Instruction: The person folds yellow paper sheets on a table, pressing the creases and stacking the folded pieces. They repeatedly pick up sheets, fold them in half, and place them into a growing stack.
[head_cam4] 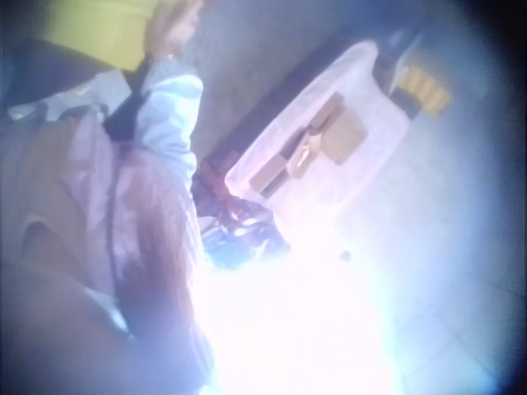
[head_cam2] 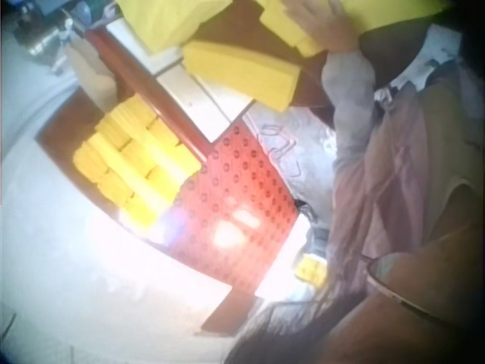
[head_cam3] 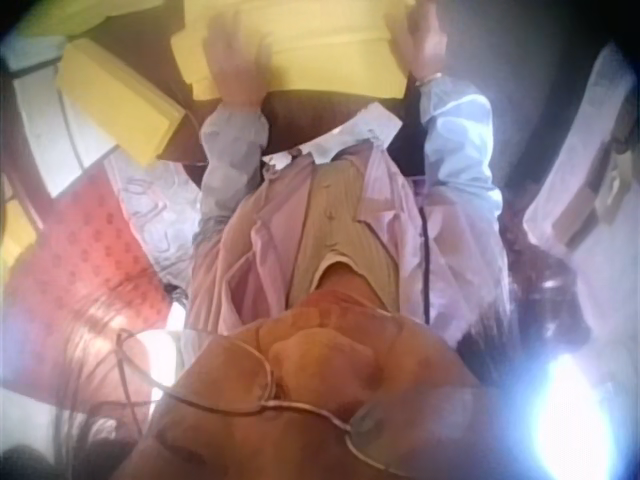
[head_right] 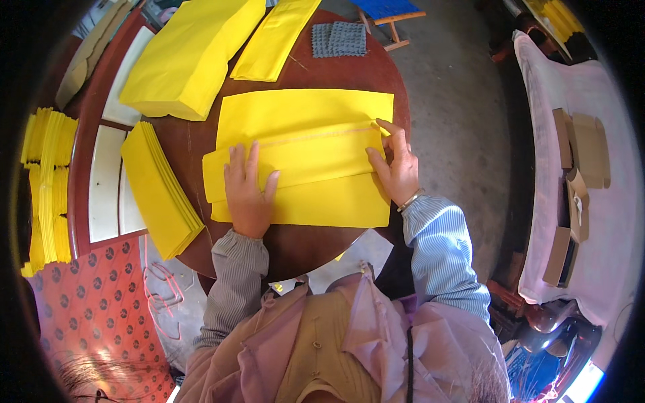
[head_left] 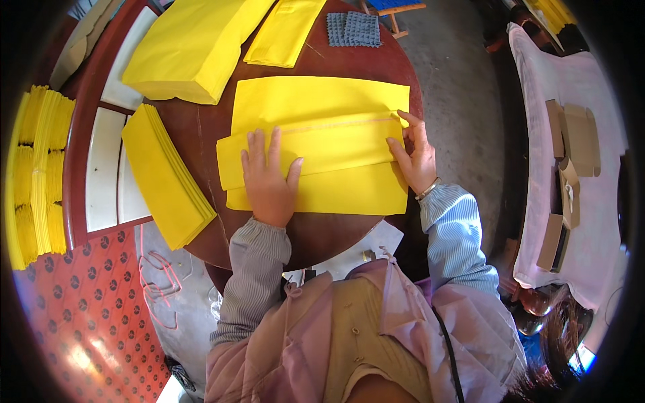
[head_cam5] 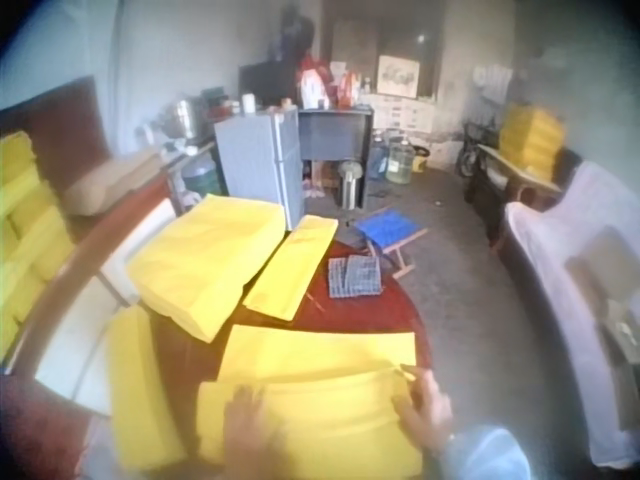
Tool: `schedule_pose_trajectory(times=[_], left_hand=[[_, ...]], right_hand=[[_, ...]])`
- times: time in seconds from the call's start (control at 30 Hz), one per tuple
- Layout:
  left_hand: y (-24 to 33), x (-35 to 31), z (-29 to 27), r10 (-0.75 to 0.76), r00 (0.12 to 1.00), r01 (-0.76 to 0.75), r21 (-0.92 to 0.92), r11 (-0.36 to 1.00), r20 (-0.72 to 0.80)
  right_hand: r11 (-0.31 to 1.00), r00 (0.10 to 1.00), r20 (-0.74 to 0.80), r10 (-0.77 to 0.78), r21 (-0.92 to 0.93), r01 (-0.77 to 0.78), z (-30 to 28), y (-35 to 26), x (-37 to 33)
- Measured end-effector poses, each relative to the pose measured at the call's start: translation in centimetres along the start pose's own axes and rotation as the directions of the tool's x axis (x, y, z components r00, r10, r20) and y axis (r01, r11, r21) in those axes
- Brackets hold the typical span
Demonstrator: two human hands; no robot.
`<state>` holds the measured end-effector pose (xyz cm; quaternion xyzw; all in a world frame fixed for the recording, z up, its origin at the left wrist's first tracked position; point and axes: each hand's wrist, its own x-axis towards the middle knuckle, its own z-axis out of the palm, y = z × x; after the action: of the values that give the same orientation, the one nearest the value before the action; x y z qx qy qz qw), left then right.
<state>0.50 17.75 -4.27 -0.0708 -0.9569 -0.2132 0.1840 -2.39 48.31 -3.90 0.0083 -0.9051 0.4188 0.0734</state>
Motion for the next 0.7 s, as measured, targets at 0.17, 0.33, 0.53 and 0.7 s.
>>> schedule_pose_trajectory(times=[0.17,0.33,0.53,0.7], left_hand=[[0.1,-0.2,1.0,0.007,1.0,-0.005,0.099,0.995,-0.023],[0.0,-0.3,1.4,0.002,1.0,0.0,0.092,0.996,-0.019],[0.4,-0.7,1.6,-0.027,0.999,0.025,0.101,0.995,0.024],[1.2,-0.7,2.0,-0.053,0.998,0.05,0.1,0.994,0.03]], right_hand=[[0.873,0.948,-0.073,-0.31,-0.418,0.253,-0.9,-4.1,-0.5],[0.807,0.886,0.181,-0.427,-0.365,0.464,5.3,-8.1,-3.1],[0.668,0.971,0.172,-0.163,-0.705,0.237,3.9,-3.2,-2.0],[0.581,0.954,0.173,-0.245,-0.761,0.287,4.1,-4.3,-2.4]])
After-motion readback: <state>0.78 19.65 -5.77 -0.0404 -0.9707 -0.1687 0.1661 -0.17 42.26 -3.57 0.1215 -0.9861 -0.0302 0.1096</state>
